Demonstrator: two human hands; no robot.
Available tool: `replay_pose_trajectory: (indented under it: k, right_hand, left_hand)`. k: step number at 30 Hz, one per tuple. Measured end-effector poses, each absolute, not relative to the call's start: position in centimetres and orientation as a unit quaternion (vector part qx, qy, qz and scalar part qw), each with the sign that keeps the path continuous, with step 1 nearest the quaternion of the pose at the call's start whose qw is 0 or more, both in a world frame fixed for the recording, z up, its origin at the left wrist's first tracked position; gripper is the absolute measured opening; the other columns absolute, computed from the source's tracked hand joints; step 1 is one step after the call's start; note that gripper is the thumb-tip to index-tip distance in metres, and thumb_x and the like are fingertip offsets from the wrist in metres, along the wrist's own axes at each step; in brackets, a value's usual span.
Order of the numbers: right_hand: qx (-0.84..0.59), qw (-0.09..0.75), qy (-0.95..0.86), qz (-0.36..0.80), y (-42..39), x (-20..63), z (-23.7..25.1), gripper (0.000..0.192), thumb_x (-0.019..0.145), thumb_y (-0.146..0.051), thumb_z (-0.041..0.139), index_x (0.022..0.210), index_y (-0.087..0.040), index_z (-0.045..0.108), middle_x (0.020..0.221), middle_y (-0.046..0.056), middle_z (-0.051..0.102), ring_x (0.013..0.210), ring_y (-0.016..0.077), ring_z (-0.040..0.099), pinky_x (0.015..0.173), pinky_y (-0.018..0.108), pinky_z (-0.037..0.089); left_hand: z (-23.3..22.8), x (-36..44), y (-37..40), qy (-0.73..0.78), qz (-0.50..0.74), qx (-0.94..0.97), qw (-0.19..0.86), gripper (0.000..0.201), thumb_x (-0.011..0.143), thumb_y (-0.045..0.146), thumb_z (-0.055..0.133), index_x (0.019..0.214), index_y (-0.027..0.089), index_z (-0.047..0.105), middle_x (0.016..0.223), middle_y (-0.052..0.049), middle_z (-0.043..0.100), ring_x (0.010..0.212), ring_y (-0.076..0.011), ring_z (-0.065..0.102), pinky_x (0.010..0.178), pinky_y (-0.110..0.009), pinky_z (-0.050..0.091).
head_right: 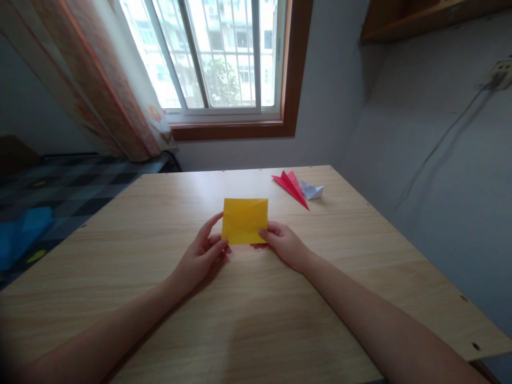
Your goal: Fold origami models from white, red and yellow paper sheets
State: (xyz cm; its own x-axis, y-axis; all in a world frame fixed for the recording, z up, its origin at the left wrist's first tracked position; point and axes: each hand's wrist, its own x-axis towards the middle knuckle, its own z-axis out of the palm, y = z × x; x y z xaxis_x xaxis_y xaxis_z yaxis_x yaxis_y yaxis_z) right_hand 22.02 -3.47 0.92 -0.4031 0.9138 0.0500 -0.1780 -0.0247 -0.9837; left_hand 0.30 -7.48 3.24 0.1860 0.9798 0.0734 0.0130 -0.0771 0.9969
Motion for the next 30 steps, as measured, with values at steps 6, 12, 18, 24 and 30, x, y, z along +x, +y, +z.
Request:
replay_pose_trajectory:
  k: [6, 12, 18, 24, 30]
  right_hand:
    - [-0.323, 0.424, -0.566, 0.629, -3.4, 22.1, 0.9, 0.038, 0.080, -0.049, 0.072, 0.098, -0.015, 0.071, 0.090, 0.007, 0.069, 0.079, 0.0176, 0.063, 0.076, 0.033, 0.052]
    - [-0.312, 0.420, -0.570, 0.633, -3.5, 22.0, 0.8, 0.040, 0.079, -0.050, 0.073, 0.099, -0.015, 0.072, 0.095, 0.007, 0.070, 0.083, 0.0187, 0.063, 0.080, 0.034, 0.053]
    - [-0.315, 0.412, -0.584, 0.625, -3.5, 22.0, 0.7, 0.040, 0.079, -0.051, 0.072, 0.099, -0.016, 0.073, 0.095, 0.006, 0.070, 0.085, 0.0198, 0.063, 0.081, 0.035, 0.054]
    - [-0.317, 0.391, -0.627, 0.595, -3.7, 22.2, 0.9, 0.039, 0.082, -0.051, 0.068, 0.100, -0.017, 0.073, 0.097, 0.007, 0.071, 0.091, 0.0224, 0.063, 0.084, 0.036, 0.050]
    - [-0.275, 0.386, -0.601, 0.644, -3.6, 22.4, 1.1, 0.047, 0.086, -0.059, 0.061, 0.108, -0.018, 0.071, 0.104, 0.009, 0.071, 0.095, 0.0239, 0.064, 0.089, 0.037, 0.048]
  left_hand:
    - [3.3, 0.4, -7.4, 0.447, 0.467, 0.556, 0.522, 0.065, 0.083, 0.035, 0.066, 0.140, 0.024, 0.038, 0.076, 0.002, 0.064, 0.067, -0.0136, 0.059, 0.062, -0.023, 0.046]
    - [2.7, 0.3, -7.2, 0.440, 0.475, 0.551, 0.527, 0.047, 0.083, 0.033, 0.065, 0.122, 0.025, 0.040, 0.082, 0.002, 0.068, 0.066, -0.0128, 0.059, 0.060, -0.023, 0.047]
    - [2.1, 0.1, -7.0, 0.431, 0.470, 0.559, 0.530, 0.036, 0.082, 0.038, 0.068, 0.110, 0.022, 0.053, 0.090, -0.002, 0.068, 0.072, -0.0138, 0.060, 0.062, -0.023, 0.047]
    - [2.5, 0.2, -7.0, 0.462, 0.466, 0.575, 0.488, 0.031, 0.081, 0.039, 0.066, 0.104, 0.018, 0.065, 0.101, -0.007, 0.068, 0.086, -0.0203, 0.061, 0.066, -0.026, 0.050]
    - [2.8, 0.1, -7.0, 0.483, 0.490, 0.567, 0.454, 0.022, 0.079, 0.035, 0.065, 0.091, 0.018, 0.069, 0.093, -0.005, 0.070, 0.087, -0.0222, 0.061, 0.072, -0.031, 0.052]
